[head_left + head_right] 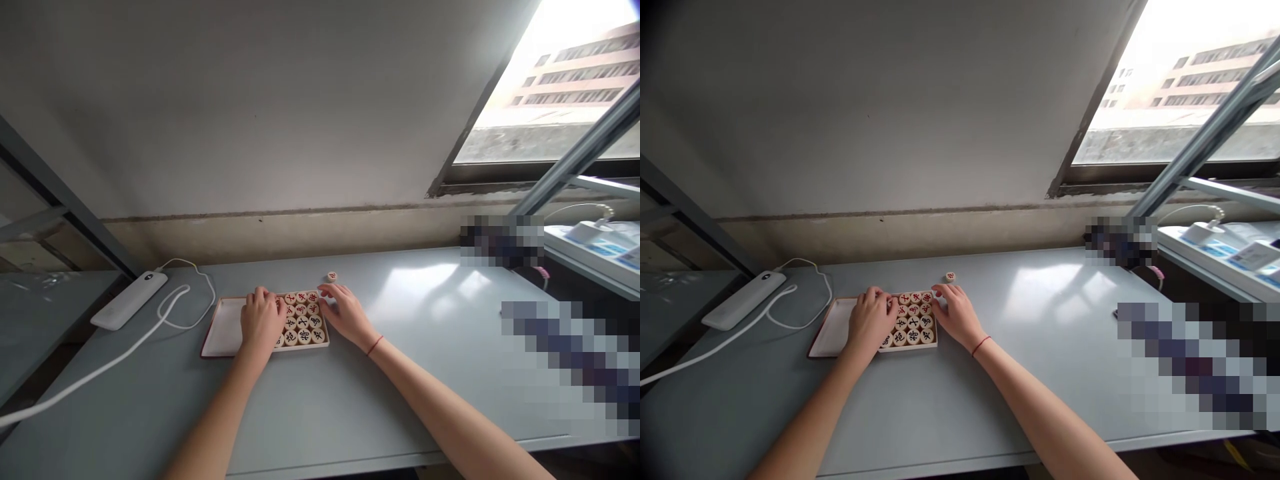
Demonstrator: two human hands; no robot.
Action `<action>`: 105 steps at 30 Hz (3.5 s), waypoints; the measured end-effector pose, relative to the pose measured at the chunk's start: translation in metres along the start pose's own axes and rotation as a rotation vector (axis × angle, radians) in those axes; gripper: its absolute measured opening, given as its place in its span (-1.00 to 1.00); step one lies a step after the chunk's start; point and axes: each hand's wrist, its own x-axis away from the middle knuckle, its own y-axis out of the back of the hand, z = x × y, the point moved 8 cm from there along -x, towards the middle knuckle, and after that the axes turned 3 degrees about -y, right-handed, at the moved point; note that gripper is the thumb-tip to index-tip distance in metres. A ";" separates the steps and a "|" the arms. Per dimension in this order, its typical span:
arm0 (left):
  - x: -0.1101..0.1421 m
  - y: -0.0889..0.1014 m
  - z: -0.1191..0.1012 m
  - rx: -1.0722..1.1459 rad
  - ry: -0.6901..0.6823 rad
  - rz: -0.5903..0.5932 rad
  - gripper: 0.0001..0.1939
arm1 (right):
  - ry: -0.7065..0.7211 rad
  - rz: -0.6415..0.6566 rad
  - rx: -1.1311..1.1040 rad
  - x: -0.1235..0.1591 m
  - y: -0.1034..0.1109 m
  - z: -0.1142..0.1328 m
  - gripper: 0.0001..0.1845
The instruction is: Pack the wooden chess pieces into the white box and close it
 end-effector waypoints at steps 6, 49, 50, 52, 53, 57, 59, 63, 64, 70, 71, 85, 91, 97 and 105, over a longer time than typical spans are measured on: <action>0.001 0.001 -0.002 -0.028 -0.004 0.003 -0.67 | -0.026 0.005 -0.012 -0.001 -0.001 -0.008 -0.78; 0.006 0.005 -0.029 1.025 -0.001 -0.011 -0.82 | 0.335 -0.160 -0.169 0.009 0.025 0.062 -0.79; 0.005 0.005 -0.026 1.042 0.023 -0.009 -0.79 | 0.296 -0.174 -0.193 0.005 0.028 0.054 -0.82; 0.003 0.007 -0.017 1.037 0.052 -0.040 -0.74 | 0.139 -0.236 -0.219 -0.006 0.035 0.027 -0.89; 0.001 0.010 -0.012 1.024 0.060 -0.065 -0.73 | 0.039 -0.276 -0.216 -0.011 0.038 0.009 -0.90; -0.004 0.017 0.007 0.905 0.048 -0.157 -0.74 | -0.175 -0.307 -0.151 -0.026 0.037 -0.046 -0.85; -0.006 0.017 0.014 0.839 0.032 -0.179 -0.77 | -0.195 -0.272 -0.148 -0.032 0.029 -0.060 -0.84; -0.008 0.013 0.023 0.806 0.025 -0.195 -0.78 | -0.213 -0.200 -0.140 -0.035 0.014 -0.070 -0.83; -0.009 0.013 0.025 0.801 0.024 -0.199 -0.78 | -0.216 -0.186 -0.137 -0.035 0.012 -0.070 -0.82; -0.011 0.016 0.024 0.772 -0.020 -0.214 -0.81 | -0.217 -0.124 -0.126 -0.033 0.006 -0.074 -0.76; -0.011 0.016 0.024 0.765 -0.028 -0.216 -0.81 | -0.222 -0.118 -0.123 -0.033 0.006 -0.075 -0.75; -0.008 0.011 0.014 0.697 -0.088 -0.193 -0.82 | -0.289 -0.101 -0.125 -0.034 0.002 -0.083 -0.82; -0.009 0.009 0.011 0.652 -0.103 -0.177 -0.81 | -0.288 -0.114 -0.116 -0.033 0.002 -0.084 -0.84; -0.008 0.004 0.009 0.536 -0.120 -0.139 -0.79 | -0.286 -0.133 -0.074 -0.034 0.008 -0.076 -0.78; -0.001 -0.007 0.004 0.243 -0.095 -0.069 -0.72 | -0.277 0.002 -0.044 -0.013 0.000 -0.015 -0.80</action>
